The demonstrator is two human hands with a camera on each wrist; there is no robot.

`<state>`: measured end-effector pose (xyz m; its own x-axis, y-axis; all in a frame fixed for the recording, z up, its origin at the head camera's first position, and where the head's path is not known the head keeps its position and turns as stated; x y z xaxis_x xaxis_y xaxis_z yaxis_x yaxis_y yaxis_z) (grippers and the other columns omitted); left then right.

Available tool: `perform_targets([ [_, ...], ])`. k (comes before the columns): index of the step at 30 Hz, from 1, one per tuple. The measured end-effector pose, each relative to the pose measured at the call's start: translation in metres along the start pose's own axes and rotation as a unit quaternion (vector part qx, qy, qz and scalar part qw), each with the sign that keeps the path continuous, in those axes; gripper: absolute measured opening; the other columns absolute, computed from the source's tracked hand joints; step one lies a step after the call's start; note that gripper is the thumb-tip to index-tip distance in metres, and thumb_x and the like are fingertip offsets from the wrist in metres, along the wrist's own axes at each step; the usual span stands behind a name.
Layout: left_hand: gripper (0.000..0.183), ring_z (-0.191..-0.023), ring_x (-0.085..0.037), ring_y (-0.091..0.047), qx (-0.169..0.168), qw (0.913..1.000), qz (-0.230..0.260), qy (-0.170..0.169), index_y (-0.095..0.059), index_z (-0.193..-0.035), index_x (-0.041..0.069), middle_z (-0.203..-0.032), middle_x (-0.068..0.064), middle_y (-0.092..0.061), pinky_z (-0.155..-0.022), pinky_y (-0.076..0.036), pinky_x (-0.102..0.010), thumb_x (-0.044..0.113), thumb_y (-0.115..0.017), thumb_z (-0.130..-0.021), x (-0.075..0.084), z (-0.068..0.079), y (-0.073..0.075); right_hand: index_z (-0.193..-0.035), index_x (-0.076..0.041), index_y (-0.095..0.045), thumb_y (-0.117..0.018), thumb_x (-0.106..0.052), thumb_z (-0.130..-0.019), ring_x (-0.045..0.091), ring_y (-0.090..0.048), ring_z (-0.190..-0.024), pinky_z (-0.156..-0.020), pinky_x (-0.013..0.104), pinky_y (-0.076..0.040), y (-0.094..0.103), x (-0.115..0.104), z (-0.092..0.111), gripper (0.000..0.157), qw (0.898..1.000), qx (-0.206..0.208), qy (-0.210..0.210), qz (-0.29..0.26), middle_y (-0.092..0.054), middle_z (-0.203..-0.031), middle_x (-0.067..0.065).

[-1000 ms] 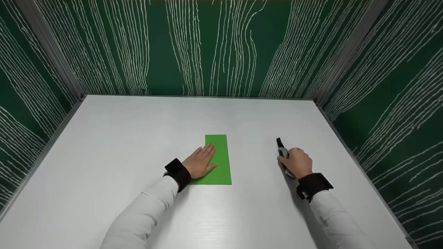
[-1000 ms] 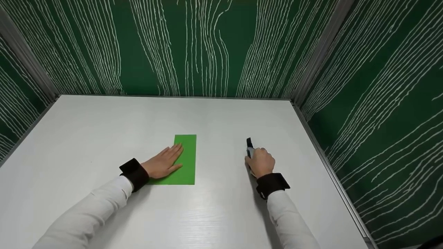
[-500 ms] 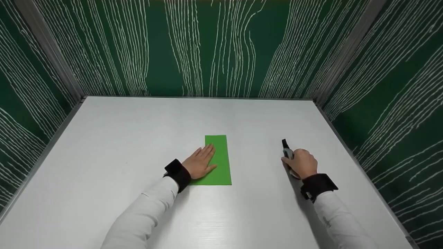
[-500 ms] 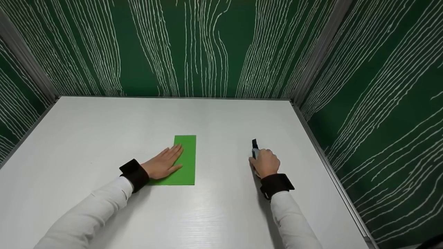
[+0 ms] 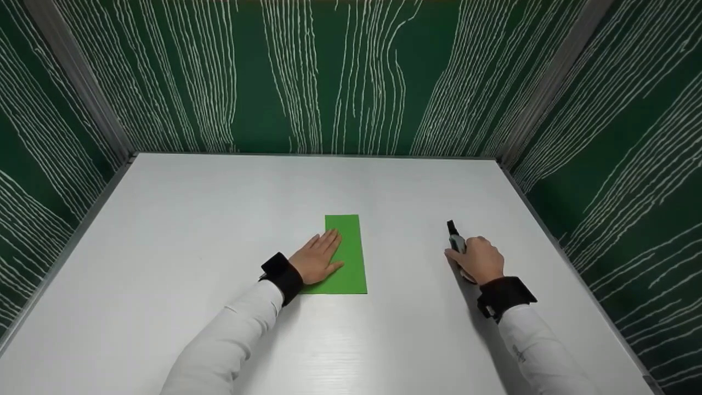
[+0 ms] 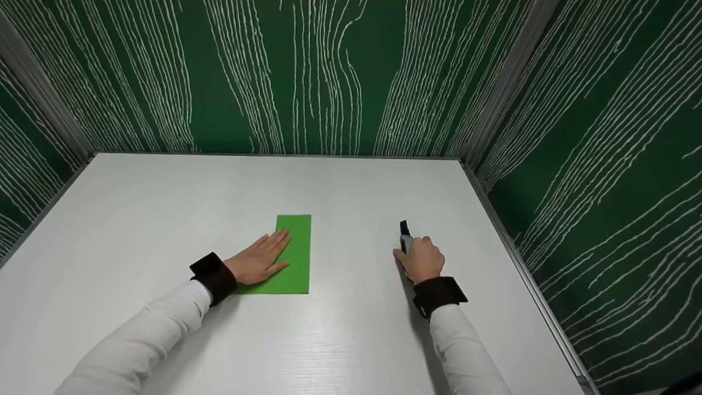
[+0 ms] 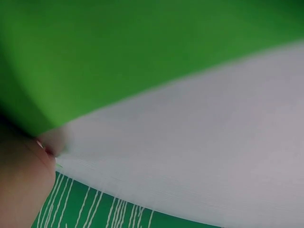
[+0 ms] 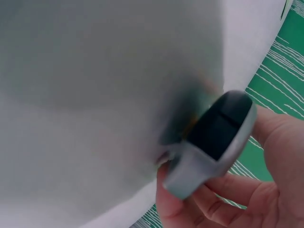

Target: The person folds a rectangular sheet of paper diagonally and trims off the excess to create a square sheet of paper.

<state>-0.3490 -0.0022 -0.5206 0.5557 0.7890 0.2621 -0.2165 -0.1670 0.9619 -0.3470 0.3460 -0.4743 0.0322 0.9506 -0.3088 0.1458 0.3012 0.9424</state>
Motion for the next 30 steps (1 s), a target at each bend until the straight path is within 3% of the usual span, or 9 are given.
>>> perform_targets([
  [6,0.07,-0.162,-0.031,-0.017,0.003,1.0,-0.003,-0.002,-0.019,-0.163,0.0,-0.173,-0.018,-0.018,-0.133,-0.016,-0.045,0.041,-0.04,-0.11,0.001,0.001,0.0,-0.086,0.011,-0.065,-0.074,-0.035,-0.093,0.042,-0.065,-0.069,-0.055,0.051,-0.054,0.007,-0.008,0.004,0.048,0.999,0.035,0.025,0.022,-0.063,-0.091,0.032],
  [12,0.069,-0.162,-0.032,-0.017,0.006,1.0,0.001,-0.004,-0.02,-0.162,-0.002,-0.172,-0.019,-0.018,-0.133,-0.017,-0.046,0.04,-0.039,-0.11,0.003,0.002,0.003,-0.126,0.02,-0.059,-0.074,-0.031,-0.095,0.055,-0.066,-0.102,-0.076,0.059,-0.06,0.01,-0.028,0.005,0.062,0.992,0.07,0.089,0.051,-0.062,-0.12,0.042],
  [19,0.07,-0.162,-0.032,-0.017,0.006,1.0,0.001,-0.006,-0.02,-0.162,-0.002,-0.172,-0.02,-0.018,-0.133,-0.016,-0.046,0.04,-0.04,-0.11,0.0,0.0,0.002,-0.138,0.02,-0.049,-0.074,-0.028,-0.095,0.053,-0.056,-0.129,-0.111,0.06,-0.046,-0.002,-0.07,0.005,0.069,0.978,0.066,0.19,0.055,-0.057,-0.136,0.04],
  [23,0.071,-0.162,-0.032,-0.015,0.009,0.9999,-0.001,-0.008,-0.018,-0.163,-0.001,-0.172,-0.019,-0.017,-0.133,-0.015,-0.046,0.042,-0.039,-0.11,-0.002,-0.002,-0.001,-0.145,0.017,-0.044,-0.071,-0.032,-0.097,0.049,-0.05,-0.139,-0.119,0.06,-0.038,-0.018,-0.099,0.009,0.073,0.969,0.031,0.237,0.056,-0.052,-0.146,0.036],
  [30,0.071,-0.162,-0.032,-0.016,0.006,1.0,0.002,-0.006,-0.018,-0.163,-0.001,-0.173,-0.019,-0.016,-0.133,-0.015,-0.046,0.042,-0.039,-0.11,-0.003,-0.003,-0.004,-0.156,0.012,-0.028,-0.062,-0.042,-0.101,0.044,-0.03,-0.155,-0.129,0.055,-0.022,-0.055,-0.15,0.024,0.084,0.956,-0.103,0.273,0.036,-0.03,-0.164,0.031],
])
Point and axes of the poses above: each hand's wrist, its own z-axis away from the middle knuckle, its own y-axis out of the back of the hand, x = y × z, the point moved 8 cm from there along -z, towards the middle knuckle
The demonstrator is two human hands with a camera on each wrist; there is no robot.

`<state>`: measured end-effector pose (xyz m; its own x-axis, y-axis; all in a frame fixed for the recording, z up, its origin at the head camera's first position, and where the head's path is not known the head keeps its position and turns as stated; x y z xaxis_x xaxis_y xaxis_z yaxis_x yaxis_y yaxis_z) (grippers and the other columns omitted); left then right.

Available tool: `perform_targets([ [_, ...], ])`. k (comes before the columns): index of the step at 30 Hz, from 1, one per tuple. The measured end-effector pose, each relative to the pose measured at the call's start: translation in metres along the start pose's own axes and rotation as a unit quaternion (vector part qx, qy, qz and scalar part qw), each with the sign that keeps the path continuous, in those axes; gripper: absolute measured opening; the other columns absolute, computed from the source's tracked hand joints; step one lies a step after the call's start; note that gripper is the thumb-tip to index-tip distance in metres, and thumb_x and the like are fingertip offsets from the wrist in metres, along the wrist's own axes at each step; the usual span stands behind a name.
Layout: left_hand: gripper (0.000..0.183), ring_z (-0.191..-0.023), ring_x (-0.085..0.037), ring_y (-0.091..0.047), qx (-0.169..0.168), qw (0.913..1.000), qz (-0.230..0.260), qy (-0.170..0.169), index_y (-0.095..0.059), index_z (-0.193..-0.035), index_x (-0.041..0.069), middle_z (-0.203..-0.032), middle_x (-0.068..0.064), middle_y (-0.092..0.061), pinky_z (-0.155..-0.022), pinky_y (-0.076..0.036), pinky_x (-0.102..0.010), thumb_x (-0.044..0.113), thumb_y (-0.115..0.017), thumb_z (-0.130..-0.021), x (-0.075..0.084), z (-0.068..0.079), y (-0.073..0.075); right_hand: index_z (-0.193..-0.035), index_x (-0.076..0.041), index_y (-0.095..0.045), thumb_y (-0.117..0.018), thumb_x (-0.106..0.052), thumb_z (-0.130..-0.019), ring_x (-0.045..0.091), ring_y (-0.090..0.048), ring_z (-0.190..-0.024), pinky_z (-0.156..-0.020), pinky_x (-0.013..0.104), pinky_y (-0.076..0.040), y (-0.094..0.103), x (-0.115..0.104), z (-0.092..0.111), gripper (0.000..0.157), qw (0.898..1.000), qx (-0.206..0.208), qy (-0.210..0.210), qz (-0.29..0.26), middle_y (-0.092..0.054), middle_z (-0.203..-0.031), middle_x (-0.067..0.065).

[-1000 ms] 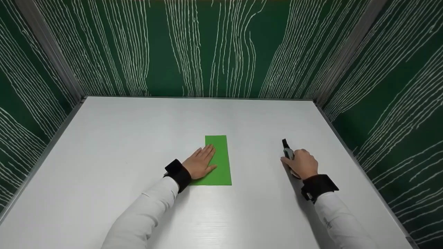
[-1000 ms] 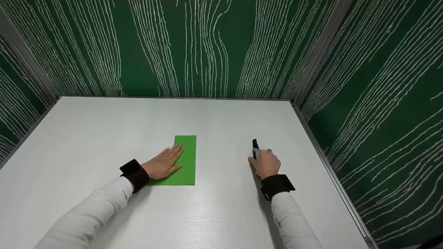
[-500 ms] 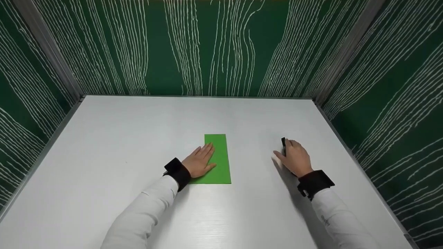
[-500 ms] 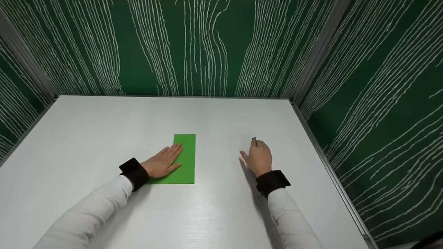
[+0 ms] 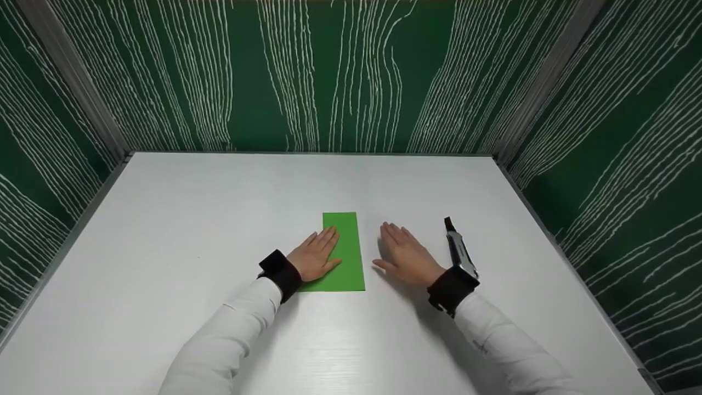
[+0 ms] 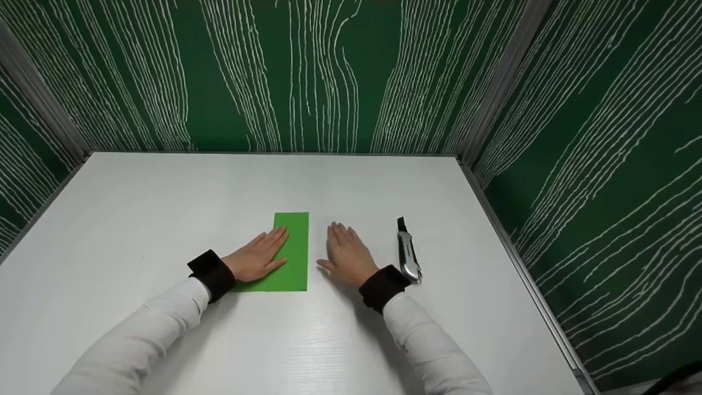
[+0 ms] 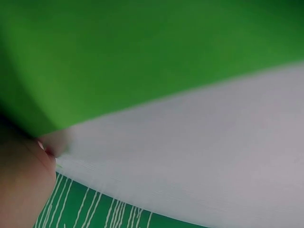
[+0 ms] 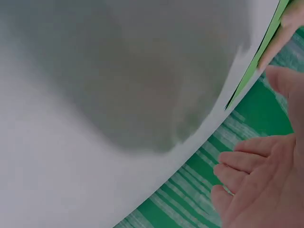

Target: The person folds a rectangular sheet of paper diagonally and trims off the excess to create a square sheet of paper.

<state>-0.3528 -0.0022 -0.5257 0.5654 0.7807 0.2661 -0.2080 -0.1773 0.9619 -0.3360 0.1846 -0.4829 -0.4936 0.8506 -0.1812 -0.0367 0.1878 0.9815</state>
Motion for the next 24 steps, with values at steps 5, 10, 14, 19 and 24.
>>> perform_targets([
  [5,0.072,-0.162,-0.031,-0.015,-0.001,1.0,-0.002,0.003,-0.019,-0.163,-0.001,-0.173,-0.018,-0.016,-0.133,-0.016,-0.046,0.043,-0.039,-0.11,0.0,0.0,0.001,-0.16,0.009,-0.02,-0.058,-0.049,-0.102,0.043,-0.023,-0.158,-0.131,0.055,-0.02,-0.017,-0.034,-0.012,0.089,0.998,-0.064,0.028,0.0,-0.021,-0.168,0.029],
  [10,0.071,-0.163,-0.03,-0.015,-0.009,0.9999,-0.007,0.003,-0.018,-0.163,0.0,-0.173,-0.017,-0.016,-0.133,-0.016,-0.046,0.044,-0.038,-0.11,0.003,0.001,0.002,-0.162,0.005,-0.016,-0.052,-0.055,-0.103,0.038,-0.016,-0.161,-0.132,0.052,-0.018,-0.031,-0.057,-0.021,0.091,0.992,-0.117,0.047,0.006,-0.015,-0.171,0.024],
  [14,0.071,-0.163,-0.029,-0.014,-0.017,0.9997,-0.014,0.006,-0.017,-0.163,0.0,-0.174,-0.016,-0.014,-0.133,-0.015,-0.045,0.044,-0.037,-0.111,0.003,0.002,0.004,-0.162,0.006,-0.015,-0.052,-0.054,-0.104,0.038,-0.013,-0.162,-0.132,0.051,-0.018,-0.036,-0.069,-0.026,0.091,0.988,-0.144,0.054,0.0,-0.013,-0.171,0.025],
  [19,0.07,-0.163,-0.03,-0.014,-0.019,0.9997,-0.012,0.007,-0.018,-0.163,0.0,-0.174,-0.017,-0.014,-0.133,-0.015,-0.045,0.042,-0.038,-0.111,0.003,0.002,0.003,-0.162,0.006,-0.014,-0.052,-0.053,-0.104,0.038,-0.012,-0.162,-0.132,0.05,-0.018,-0.04,-0.075,-0.03,0.09,0.985,-0.165,0.048,-0.017,-0.011,-0.172,0.024],
  [24,0.069,-0.163,-0.03,-0.012,-0.024,0.9997,-0.009,0.005,-0.016,-0.163,0.0,-0.174,-0.017,-0.012,-0.134,-0.014,-0.046,0.04,-0.037,-0.111,0.003,0.002,0.002,-0.162,0.005,-0.009,-0.05,-0.053,-0.105,0.037,-0.007,-0.162,-0.133,0.049,-0.018,-0.045,-0.075,-0.033,0.092,0.981,-0.186,0.044,-0.041,-0.004,-0.172,0.024],
])
Point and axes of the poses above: each hand's wrist, its own z-axis away from the middle knuckle, its own y-axis out of the back of the hand, x = y × z, the point moved 8 cm from there along -z, towards the middle knuckle
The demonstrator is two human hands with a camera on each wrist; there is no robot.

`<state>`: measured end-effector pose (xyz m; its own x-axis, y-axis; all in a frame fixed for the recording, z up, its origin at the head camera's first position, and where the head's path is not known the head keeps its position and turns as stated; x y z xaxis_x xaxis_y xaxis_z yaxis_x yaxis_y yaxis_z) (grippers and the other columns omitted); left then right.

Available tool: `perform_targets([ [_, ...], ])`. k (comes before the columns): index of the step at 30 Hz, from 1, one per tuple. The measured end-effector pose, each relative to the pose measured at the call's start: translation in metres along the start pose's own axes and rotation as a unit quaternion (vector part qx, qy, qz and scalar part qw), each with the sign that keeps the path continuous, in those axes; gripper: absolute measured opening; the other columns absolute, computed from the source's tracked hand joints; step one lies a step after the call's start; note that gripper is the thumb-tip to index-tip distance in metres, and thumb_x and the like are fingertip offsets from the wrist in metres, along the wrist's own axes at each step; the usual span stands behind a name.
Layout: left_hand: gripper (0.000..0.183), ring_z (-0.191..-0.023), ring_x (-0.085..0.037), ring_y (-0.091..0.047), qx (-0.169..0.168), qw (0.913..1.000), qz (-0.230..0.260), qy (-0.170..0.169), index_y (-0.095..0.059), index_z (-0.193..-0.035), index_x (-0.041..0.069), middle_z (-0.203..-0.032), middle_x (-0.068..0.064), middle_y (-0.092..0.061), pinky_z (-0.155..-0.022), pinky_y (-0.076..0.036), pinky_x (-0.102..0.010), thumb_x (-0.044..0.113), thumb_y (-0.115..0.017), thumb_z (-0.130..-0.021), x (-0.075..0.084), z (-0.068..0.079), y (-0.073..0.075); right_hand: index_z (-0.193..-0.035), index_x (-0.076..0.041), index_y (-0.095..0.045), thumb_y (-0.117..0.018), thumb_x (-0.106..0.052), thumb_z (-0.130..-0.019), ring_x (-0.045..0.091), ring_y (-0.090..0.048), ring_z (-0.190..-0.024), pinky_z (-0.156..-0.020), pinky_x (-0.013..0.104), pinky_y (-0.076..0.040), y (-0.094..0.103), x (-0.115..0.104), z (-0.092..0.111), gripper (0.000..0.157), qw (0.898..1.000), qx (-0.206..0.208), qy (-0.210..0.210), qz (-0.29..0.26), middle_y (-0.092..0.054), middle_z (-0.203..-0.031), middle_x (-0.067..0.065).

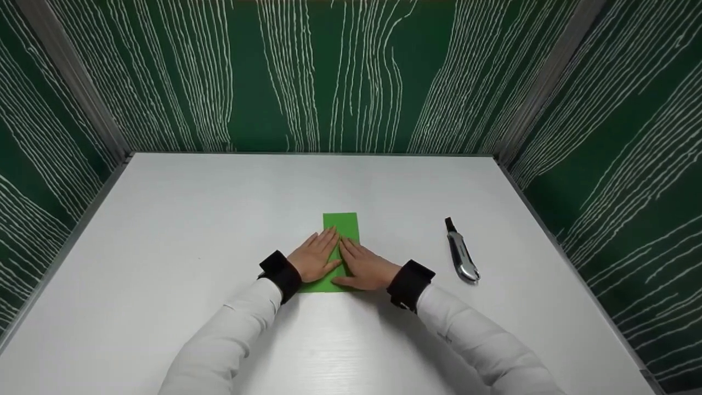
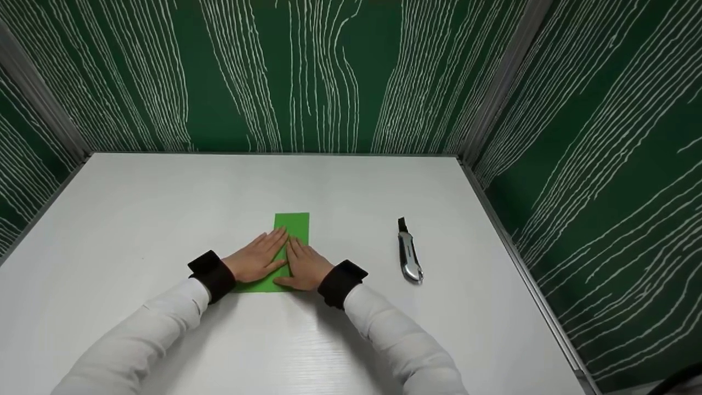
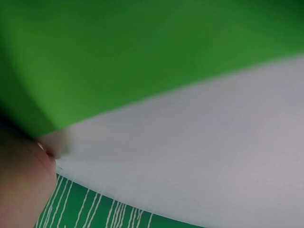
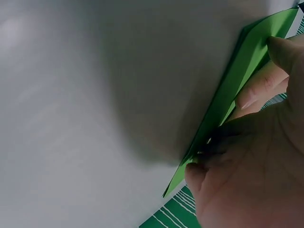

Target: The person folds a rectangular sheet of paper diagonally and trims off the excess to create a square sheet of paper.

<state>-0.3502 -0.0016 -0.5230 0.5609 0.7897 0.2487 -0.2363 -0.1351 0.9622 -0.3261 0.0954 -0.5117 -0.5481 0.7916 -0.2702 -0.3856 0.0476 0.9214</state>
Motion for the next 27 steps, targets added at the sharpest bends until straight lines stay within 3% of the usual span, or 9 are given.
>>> perform_targets([
  [12,0.07,-0.163,-0.031,-0.014,0.005,1.0,0.002,0.002,-0.018,-0.163,-0.001,-0.173,-0.018,-0.015,-0.133,-0.015,-0.047,0.041,-0.037,-0.111,0.005,0.006,0.006,-0.164,0.0,-0.002,-0.045,-0.059,-0.105,0.032,-0.001,-0.163,-0.133,0.047,-0.017,-0.007,0.005,-0.004,0.094,1.0,-0.019,-0.014,-0.009,0.004,-0.174,0.018],
  [27,0.074,-0.163,-0.032,-0.013,0.02,0.9993,0.02,0.025,-0.016,-0.163,-0.002,-0.173,-0.019,-0.013,-0.133,-0.014,-0.048,0.042,-0.042,-0.109,-0.012,0.03,-0.005,-0.164,0.0,-0.005,-0.046,-0.056,-0.105,0.034,-0.003,-0.163,-0.133,0.047,-0.017,-0.005,0.003,-0.001,0.091,1.0,-0.022,-0.015,0.003,0.0,-0.174,0.018],
])
Point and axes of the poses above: each hand's wrist, its own z-axis away from the middle knuckle, its own y-axis out of the back of the hand, x = y × z, the point moved 8 cm from there along -z, towards the middle knuckle
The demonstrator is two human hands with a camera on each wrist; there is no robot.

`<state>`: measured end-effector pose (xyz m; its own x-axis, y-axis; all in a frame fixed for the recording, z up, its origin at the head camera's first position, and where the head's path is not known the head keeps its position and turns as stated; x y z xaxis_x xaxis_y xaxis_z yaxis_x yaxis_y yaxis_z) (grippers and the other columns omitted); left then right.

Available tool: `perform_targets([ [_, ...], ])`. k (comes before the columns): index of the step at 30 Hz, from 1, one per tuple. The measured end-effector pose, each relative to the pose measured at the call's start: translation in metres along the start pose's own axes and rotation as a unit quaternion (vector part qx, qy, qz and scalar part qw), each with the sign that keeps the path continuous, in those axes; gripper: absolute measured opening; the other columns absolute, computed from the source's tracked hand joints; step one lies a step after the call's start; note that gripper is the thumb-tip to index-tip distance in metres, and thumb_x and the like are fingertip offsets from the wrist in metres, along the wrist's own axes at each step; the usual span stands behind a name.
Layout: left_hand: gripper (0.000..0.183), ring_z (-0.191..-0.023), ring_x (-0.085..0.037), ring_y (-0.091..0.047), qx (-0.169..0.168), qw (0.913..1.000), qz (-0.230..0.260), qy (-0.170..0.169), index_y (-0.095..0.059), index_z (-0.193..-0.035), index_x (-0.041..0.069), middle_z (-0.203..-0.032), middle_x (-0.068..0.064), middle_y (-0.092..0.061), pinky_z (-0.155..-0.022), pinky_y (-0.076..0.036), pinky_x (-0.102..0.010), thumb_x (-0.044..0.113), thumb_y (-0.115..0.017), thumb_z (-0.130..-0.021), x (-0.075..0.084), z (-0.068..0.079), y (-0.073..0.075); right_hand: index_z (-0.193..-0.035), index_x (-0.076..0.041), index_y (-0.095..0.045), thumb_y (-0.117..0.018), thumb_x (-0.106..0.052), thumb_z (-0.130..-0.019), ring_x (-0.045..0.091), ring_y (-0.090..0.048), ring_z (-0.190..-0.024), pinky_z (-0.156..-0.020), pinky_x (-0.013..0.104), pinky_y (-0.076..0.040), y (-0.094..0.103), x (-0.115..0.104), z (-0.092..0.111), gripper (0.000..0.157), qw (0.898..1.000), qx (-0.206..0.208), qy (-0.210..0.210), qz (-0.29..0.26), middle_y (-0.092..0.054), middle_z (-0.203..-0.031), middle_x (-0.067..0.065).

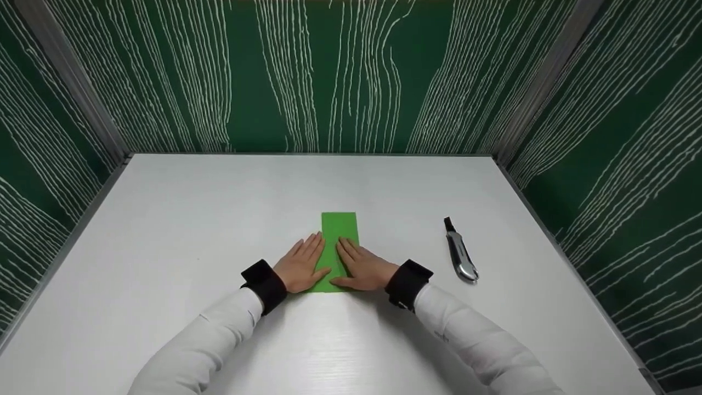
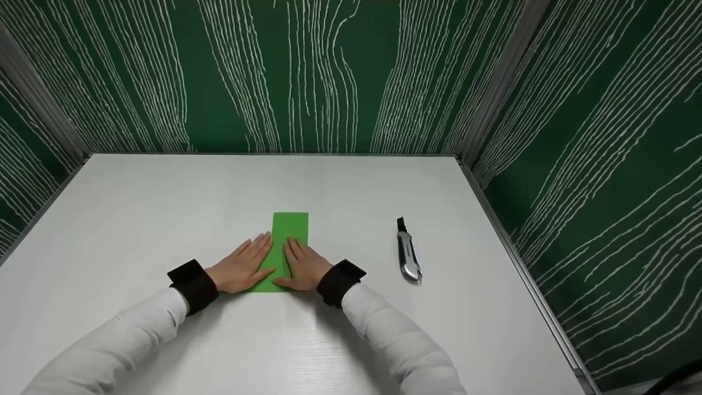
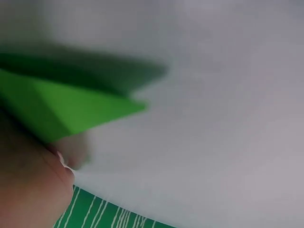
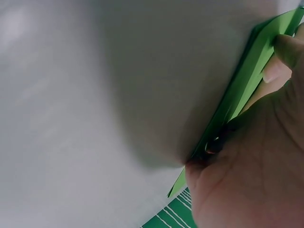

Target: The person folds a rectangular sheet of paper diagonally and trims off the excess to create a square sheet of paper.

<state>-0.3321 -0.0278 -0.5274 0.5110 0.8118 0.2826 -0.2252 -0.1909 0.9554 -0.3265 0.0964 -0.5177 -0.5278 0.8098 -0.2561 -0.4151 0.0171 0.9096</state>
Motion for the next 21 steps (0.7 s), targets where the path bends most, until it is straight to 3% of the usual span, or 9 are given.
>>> perform_targets([
  [11,0.073,-0.163,-0.034,-0.008,-0.028,0.9992,0.028,0.008,-0.012,-0.163,-0.004,-0.173,-0.021,-0.009,-0.133,-0.011,-0.05,0.041,-0.038,-0.111,0.0,0.023,0.005,-0.166,-0.007,-0.003,-0.044,-0.064,-0.103,0.032,-0.001,-0.164,-0.133,0.046,-0.016,-0.006,0.004,-0.002,0.094,0.999,0.006,-0.009,0.032,0.0,-0.176,0.01],
  [21,0.073,-0.163,-0.035,-0.009,-0.02,0.9994,0.027,0.01,-0.013,-0.162,-0.004,-0.173,-0.021,-0.01,-0.133,-0.012,-0.05,0.041,-0.038,-0.111,-0.001,0.026,0.006,-0.166,-0.008,-0.003,-0.049,-0.07,-0.098,0.031,-0.001,-0.164,-0.133,0.046,-0.017,-0.009,0.009,-0.005,0.103,0.998,0.018,0.005,0.054,0.0,-0.176,0.01],
])
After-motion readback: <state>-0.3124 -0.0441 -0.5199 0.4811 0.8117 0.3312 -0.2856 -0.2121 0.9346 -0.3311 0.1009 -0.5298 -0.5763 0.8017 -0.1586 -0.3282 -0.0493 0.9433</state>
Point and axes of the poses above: each hand's wrist, its own z-axis away from the middle knuckle, its own y-axis out of the back of the hand, x = y × z, the point moved 8 cm from there along -z, towards the middle knuckle
